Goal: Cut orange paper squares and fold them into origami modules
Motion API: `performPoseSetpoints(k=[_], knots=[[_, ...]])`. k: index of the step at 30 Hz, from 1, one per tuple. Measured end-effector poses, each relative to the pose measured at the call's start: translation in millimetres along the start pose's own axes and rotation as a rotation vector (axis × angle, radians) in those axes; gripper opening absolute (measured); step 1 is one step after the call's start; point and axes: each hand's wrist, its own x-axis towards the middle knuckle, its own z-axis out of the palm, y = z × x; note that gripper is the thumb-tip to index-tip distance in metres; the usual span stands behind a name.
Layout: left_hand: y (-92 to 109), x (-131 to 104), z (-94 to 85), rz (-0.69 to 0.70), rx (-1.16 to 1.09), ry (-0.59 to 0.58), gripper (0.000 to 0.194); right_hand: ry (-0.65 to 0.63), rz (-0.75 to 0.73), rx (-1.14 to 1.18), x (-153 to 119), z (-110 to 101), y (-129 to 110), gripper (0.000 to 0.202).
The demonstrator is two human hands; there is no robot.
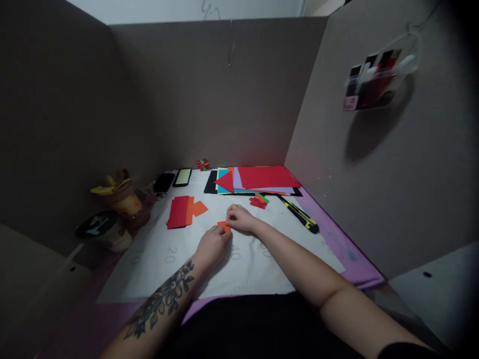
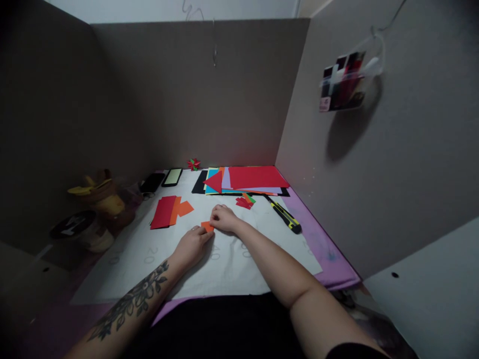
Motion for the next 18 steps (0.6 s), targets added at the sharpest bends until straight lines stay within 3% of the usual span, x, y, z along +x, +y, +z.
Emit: performPoseSetpoints(k=[18], knots=[[2.0, -1.5, -4.8, 0.005, -0.047, -0.056, 0.03, 0.045, 0.055, -0.058, -1.4, 6.0, -5.0, 0.008]])
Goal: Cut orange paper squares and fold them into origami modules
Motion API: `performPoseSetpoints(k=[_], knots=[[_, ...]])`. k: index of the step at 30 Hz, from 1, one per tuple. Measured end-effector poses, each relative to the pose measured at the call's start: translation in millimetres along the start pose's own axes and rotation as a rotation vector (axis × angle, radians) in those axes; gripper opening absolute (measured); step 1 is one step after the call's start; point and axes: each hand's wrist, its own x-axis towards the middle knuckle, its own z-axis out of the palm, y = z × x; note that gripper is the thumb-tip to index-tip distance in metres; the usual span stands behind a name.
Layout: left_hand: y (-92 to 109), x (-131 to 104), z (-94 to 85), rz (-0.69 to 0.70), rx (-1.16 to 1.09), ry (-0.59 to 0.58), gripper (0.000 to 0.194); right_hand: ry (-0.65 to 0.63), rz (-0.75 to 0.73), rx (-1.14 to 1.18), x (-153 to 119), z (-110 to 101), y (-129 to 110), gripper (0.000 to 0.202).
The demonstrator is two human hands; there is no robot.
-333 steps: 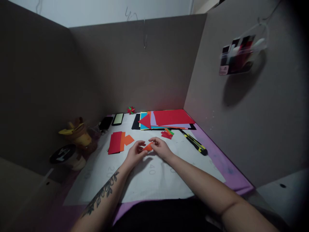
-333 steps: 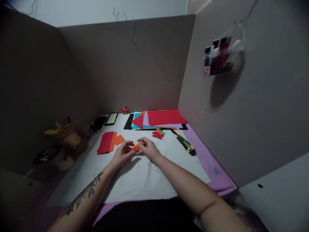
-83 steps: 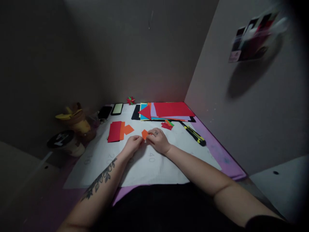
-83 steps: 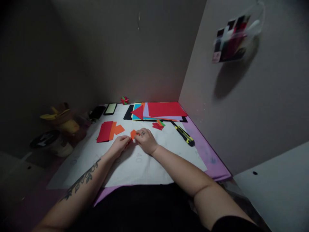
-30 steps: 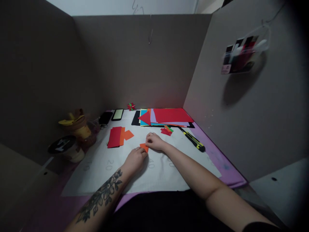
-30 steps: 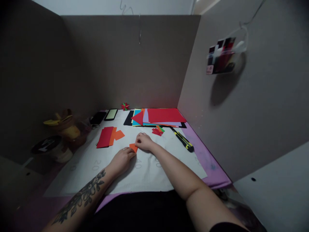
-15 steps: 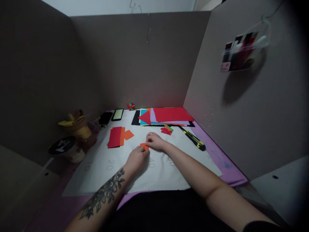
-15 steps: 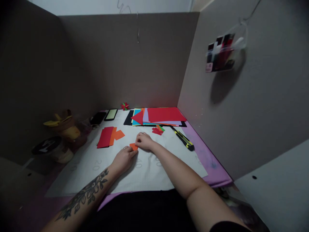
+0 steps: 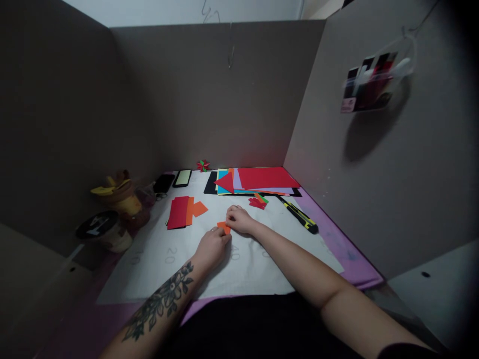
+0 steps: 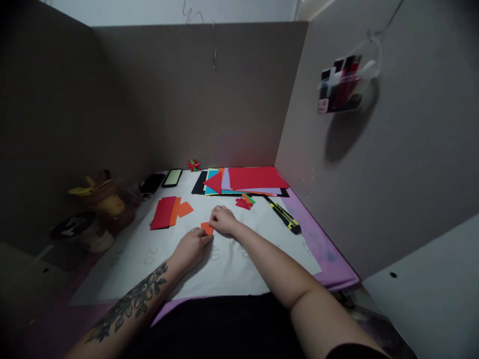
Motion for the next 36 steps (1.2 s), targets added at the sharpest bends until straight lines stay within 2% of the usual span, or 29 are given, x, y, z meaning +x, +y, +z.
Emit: performPoseSetpoints(k=[10, 19, 23, 26, 32, 34, 36], knots=[[-3, 1, 5.9, 0.021, 0.035, 0.026, 0.025, -0.006, 0.021, -0.025, 0, 2, 1, 0.009], [0, 0, 5.1, -0.006, 0.031, 0.003, 0.026, -0.041, 0.069, -0.06, 0, -1, -5, 0.011], [0, 1, 8.4, 0.053, 0.004, 0.054, 0.027, -0.033, 0.063, -0.091, -2, -1, -8, 0.009], [2, 0, 5.5, 0.091, 0.003, 0.042, 0.026, -0.023, 0.061, -0.097, -2, 0, -8, 0.005], [11, -3, -5.0, 0.084, 0.082, -0.015, 0.019, 0.098, 0.104, -0.142, 3, 7, -2, 0.017], [12, -4, -5.4, 0.085, 0.099, -0.03, 0.018, 0.176, 0.124, -0.138, 3, 4, 1, 0.021], [11, -4, -4.1, 0.08, 0.101, -0.035, 0.017, 0.242, 0.078, -0.084, -1, -3, 4, 0.026]])
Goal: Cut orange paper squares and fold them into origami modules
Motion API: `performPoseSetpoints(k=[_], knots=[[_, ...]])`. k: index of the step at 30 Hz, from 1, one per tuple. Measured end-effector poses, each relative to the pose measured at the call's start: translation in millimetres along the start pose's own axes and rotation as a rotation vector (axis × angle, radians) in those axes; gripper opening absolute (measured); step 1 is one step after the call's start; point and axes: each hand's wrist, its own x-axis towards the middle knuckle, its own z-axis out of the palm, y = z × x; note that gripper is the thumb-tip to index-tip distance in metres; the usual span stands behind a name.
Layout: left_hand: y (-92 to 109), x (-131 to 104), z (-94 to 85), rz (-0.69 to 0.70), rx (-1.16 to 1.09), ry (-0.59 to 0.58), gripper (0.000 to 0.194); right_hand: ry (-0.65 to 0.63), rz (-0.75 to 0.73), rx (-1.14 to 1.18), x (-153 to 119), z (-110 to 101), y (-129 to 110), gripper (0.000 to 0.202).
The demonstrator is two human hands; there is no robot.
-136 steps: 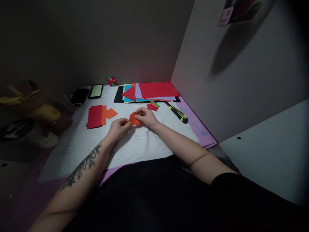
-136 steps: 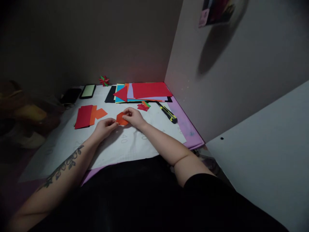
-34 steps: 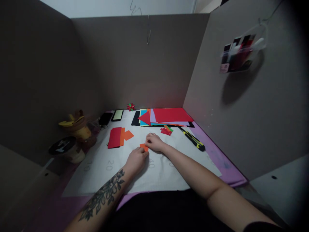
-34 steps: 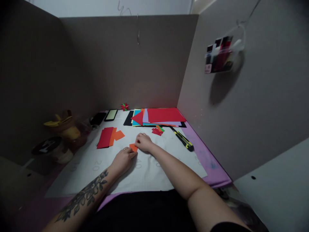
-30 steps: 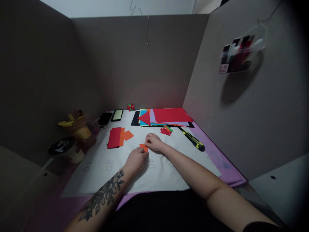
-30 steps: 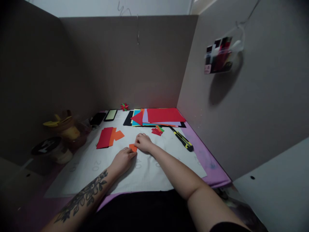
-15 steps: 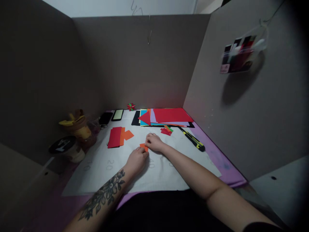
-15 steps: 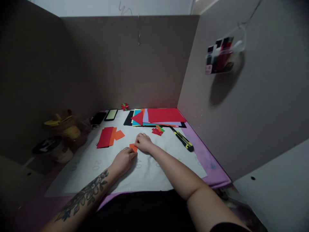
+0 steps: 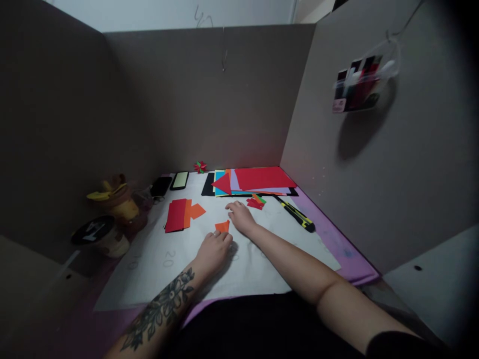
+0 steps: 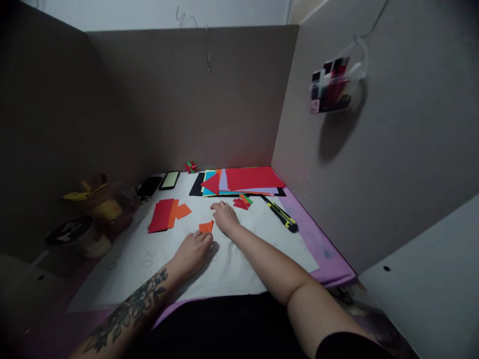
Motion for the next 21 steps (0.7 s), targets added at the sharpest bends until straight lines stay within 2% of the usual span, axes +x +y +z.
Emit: performPoseSetpoints(k=[2, 4, 6, 9, 13, 16, 19, 21], knots=[[-1, 0, 1.8, -0.011, -0.011, 0.005, 0.017, -0.012, -0.143, 0.093, -6, -12, 3, 0.032], [-3, 0, 2.9, -0.02, -0.025, 0.01, 0.018, -0.152, -0.338, 0.139, -15, -23, 6, 0.031], [-3, 0, 2.5, -0.024, -0.033, 0.003, 0.018, -0.291, -0.458, 0.127, -23, -31, 8, 0.025], [-3, -1, 0.4, -0.011, -0.029, -0.016, 0.018, -0.367, -0.442, 0.015, -26, -36, 12, 0.021], [-4, -2, 0.6, 0.024, -0.019, -0.014, 0.022, -0.342, -0.31, -0.145, -15, -33, 16, 0.023], [-5, -3, 3.3, 0.01, -0.031, -0.017, 0.023, -0.296, -0.254, -0.17, -13, -32, 16, 0.027], [-6, -3, 4.8, -0.027, -0.035, -0.029, 0.024, -0.24, -0.308, -0.085, -21, -36, 12, 0.035], [-6, -3, 4.4, -0.037, -0.028, -0.037, 0.025, -0.27, -0.41, 0.02, -29, -38, 9, 0.034]])
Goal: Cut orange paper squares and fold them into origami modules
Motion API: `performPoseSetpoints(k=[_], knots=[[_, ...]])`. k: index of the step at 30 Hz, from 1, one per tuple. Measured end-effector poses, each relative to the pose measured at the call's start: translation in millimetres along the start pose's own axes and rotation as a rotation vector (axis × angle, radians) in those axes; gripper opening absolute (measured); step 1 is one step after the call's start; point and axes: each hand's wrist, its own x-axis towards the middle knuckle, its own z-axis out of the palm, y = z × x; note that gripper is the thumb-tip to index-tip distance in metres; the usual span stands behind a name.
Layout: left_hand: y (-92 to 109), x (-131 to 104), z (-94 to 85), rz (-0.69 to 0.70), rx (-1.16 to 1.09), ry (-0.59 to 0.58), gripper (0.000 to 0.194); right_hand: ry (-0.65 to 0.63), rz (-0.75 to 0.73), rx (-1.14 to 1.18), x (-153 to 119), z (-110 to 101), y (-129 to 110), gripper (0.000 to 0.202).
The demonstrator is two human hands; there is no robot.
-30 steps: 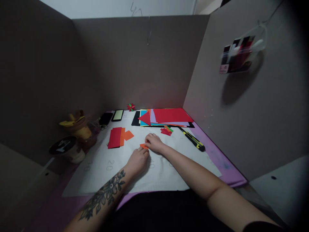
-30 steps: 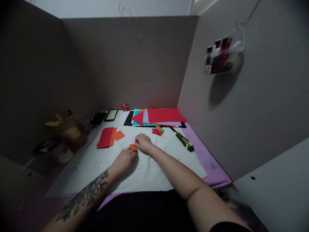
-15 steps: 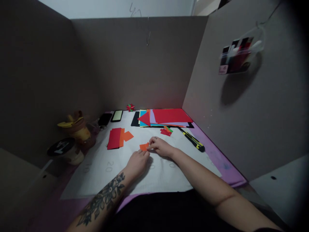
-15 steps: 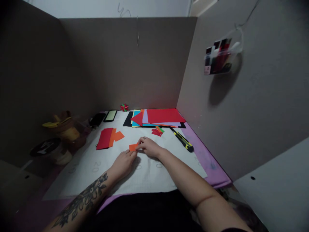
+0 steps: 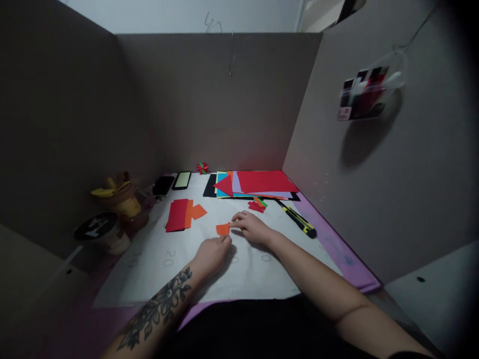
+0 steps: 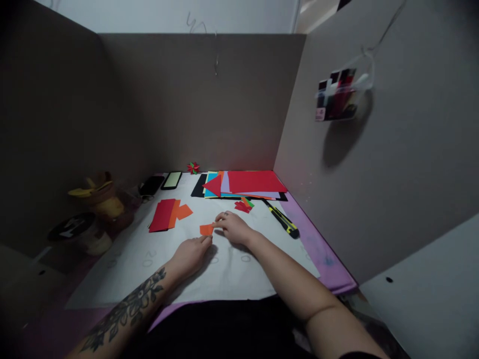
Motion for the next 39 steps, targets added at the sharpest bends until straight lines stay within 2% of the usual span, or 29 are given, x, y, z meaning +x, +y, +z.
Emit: performPoseSetpoints(k=[3, 7, 13, 19, 22, 24, 28, 30, 34, 39], knots=[[0, -1, -1.7, 0.013, 0.018, -0.009, 0.023, -0.07, -0.105, 0.121, -7, 0, -6, 0.03], [1, -3, -3.0, 0.039, 0.035, -0.026, 0.02, -0.119, -0.123, 0.096, -9, -1, -10, 0.028], [2, -4, -3.9, 0.007, 0.023, -0.033, 0.021, -0.083, -0.05, -0.003, -14, -1, -20, 0.027], [5, -7, -6.8, 0.005, 0.013, -0.047, 0.022, -0.078, -0.076, -0.059, -14, 5, -19, 0.025], [1, -11, -9.7, 0.002, -0.067, -0.044, 0.02, -0.072, -0.091, -0.05, -13, 5, -18, 0.025], [-6, -13, -11.9, -0.054, -0.135, -0.012, 0.02, -0.072, -0.094, -0.04, -13, 5, -18, 0.027], [-24, -11, -13.3, -0.354, -0.122, 0.072, 0.021, -0.08, -0.086, -0.031, -13, 2, -20, 0.031], [-30, -7, -12.0, -0.417, -0.13, 0.083, 0.026, -0.08, -0.087, -0.021, -12, 1, -21, 0.032], [-36, 1, -9.5, -0.365, -0.154, 0.085, 0.036, -0.068, -0.092, 0.012, -13, 2, -19, 0.034], [-46, 14, -11.5, -0.192, -0.144, 0.048, 0.03, -0.058, -0.099, 0.039, -14, 5, -15, 0.037]])
